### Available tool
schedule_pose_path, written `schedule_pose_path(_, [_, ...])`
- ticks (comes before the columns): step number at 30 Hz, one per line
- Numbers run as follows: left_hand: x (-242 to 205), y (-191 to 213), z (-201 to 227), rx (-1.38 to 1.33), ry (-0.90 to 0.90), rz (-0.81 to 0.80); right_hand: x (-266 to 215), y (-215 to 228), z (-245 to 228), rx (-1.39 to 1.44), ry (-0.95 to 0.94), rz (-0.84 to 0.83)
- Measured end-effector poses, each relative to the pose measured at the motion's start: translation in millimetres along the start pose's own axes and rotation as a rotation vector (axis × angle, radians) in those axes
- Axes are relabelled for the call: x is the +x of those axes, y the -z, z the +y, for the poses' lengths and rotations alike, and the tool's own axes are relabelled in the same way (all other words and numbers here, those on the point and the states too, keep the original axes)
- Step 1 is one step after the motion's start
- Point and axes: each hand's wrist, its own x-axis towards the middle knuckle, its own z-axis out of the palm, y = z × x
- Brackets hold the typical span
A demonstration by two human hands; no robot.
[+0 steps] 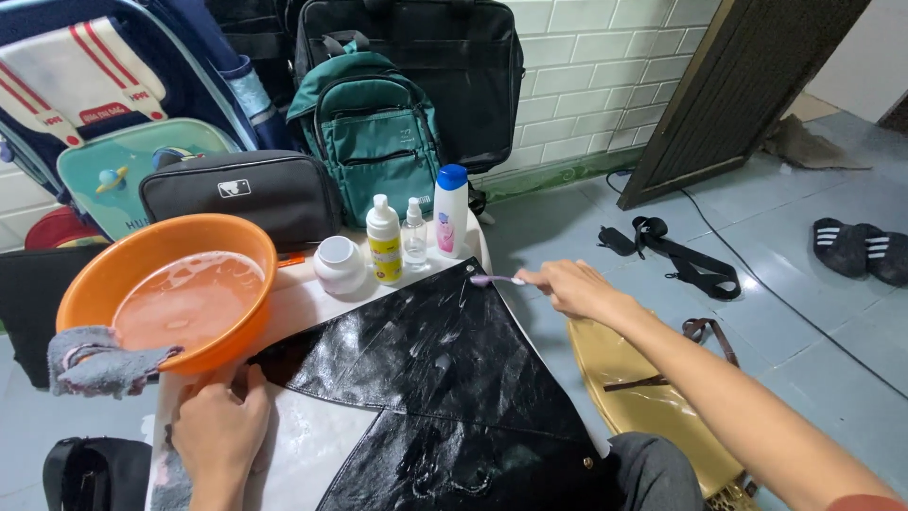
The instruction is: Cleaning a black leather bag by applying cleaning solution and scrubbing it with a toothbrush.
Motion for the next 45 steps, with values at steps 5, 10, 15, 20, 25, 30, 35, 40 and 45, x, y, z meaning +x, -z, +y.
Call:
schedule_pose_path(5, [4, -5, 2, 0.056, 0.035, -0.025, -34, 7, 27, 0.196, 0.298, -0.077])
schedule_pose_path(10, [4, 0, 6, 0.048, 0.047, -0.025, 0, 1, 34, 0.220, 0.204, -0.042])
schedule_pose_path(15, [0, -8, -1, 0.035, -0.015, 0.043, 16, -13, 40, 0.302, 0.243, -0.049])
schedule_pose_path(20, [3, -4, 4, 0.067, 0.004, 0.034, -43, -14, 46, 0.326, 0.254, -0.267])
schedule_pose_path(25, [1, -15, -5, 0.075, -0.068, 0.095, -4, -34, 67, 0.398, 0.365, -0.002])
schedule_pose_path(30, [-4, -3, 1, 0.023, -0.121, 0.130, 9, -17, 32, 0.320, 0.236, -0.131])
schedule_pose_path(35, [-2, 5, 14, 0.009, -0.059, 0.095, -47, 19, 22, 0.397, -0.030, -0.517])
schedule_pose_path(40, [-6, 10, 18, 0.018, -0.093, 0.075, 8, -25, 63, 0.266, 0.346, -0.061])
schedule_pose_path(45, [-8, 11, 17, -0.018, -0.090, 0.073, -12, -30, 49, 0.289, 0.404, -0.175])
